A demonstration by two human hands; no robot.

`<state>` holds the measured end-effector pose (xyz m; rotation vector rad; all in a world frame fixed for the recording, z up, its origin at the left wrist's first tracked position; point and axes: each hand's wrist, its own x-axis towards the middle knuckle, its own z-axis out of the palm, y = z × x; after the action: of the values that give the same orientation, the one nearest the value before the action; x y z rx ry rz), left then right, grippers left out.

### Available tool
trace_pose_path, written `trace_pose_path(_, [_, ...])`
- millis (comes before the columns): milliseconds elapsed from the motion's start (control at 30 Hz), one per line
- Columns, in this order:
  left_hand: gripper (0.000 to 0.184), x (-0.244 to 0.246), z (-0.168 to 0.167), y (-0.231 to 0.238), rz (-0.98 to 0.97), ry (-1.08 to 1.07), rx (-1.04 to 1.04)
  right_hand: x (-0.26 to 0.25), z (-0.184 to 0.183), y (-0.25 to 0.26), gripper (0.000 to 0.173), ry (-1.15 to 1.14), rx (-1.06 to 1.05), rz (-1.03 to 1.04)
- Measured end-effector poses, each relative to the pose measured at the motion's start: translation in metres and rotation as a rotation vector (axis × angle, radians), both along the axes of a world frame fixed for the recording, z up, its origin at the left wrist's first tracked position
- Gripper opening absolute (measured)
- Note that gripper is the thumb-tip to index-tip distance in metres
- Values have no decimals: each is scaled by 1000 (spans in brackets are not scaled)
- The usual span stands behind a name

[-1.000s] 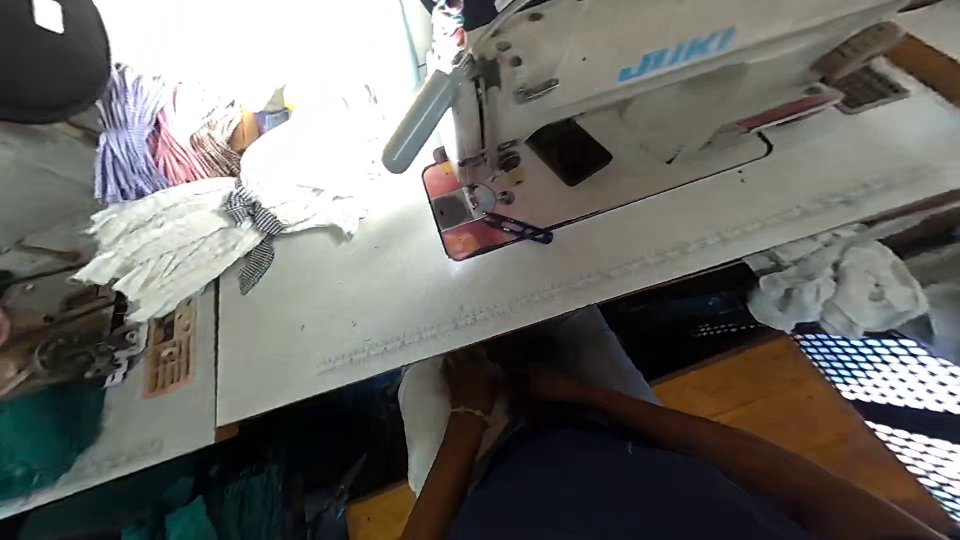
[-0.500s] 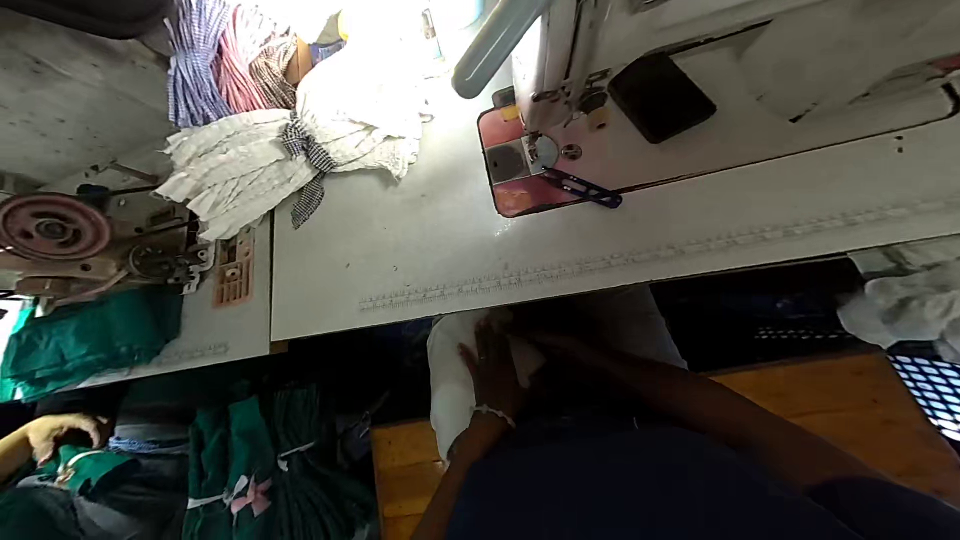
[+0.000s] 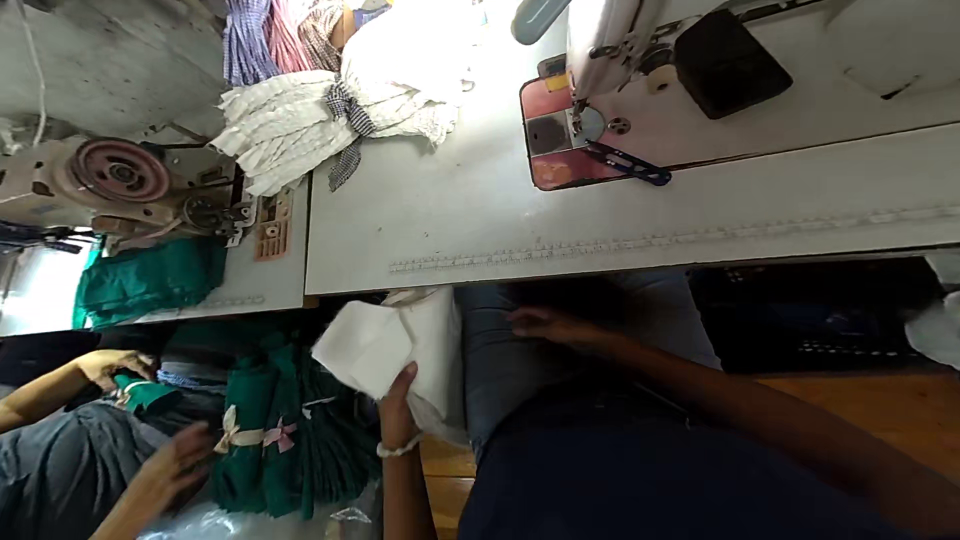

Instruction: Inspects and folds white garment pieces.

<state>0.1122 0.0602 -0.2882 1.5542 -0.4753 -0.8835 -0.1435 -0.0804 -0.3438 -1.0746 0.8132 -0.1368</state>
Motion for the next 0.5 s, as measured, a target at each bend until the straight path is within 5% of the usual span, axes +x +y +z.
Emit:
trace_pose_path(167, [14, -16, 62, 36, -182, 55, -303, 21, 25, 19, 103, -183, -358, 183])
trace_pose_path(233, [22, -27, 75, 33, -273, 9, -501, 28, 47, 22, 99, -301, -393, 119])
trace_pose_path(367, [19, -45, 76, 4, -192, 151, -765, 10, 88, -3, 55, -307, -509, 0])
trace_pose_path(500, [25, -50, 28, 1, 50, 530, -572, -32, 105, -37, 54, 39, -620, 228])
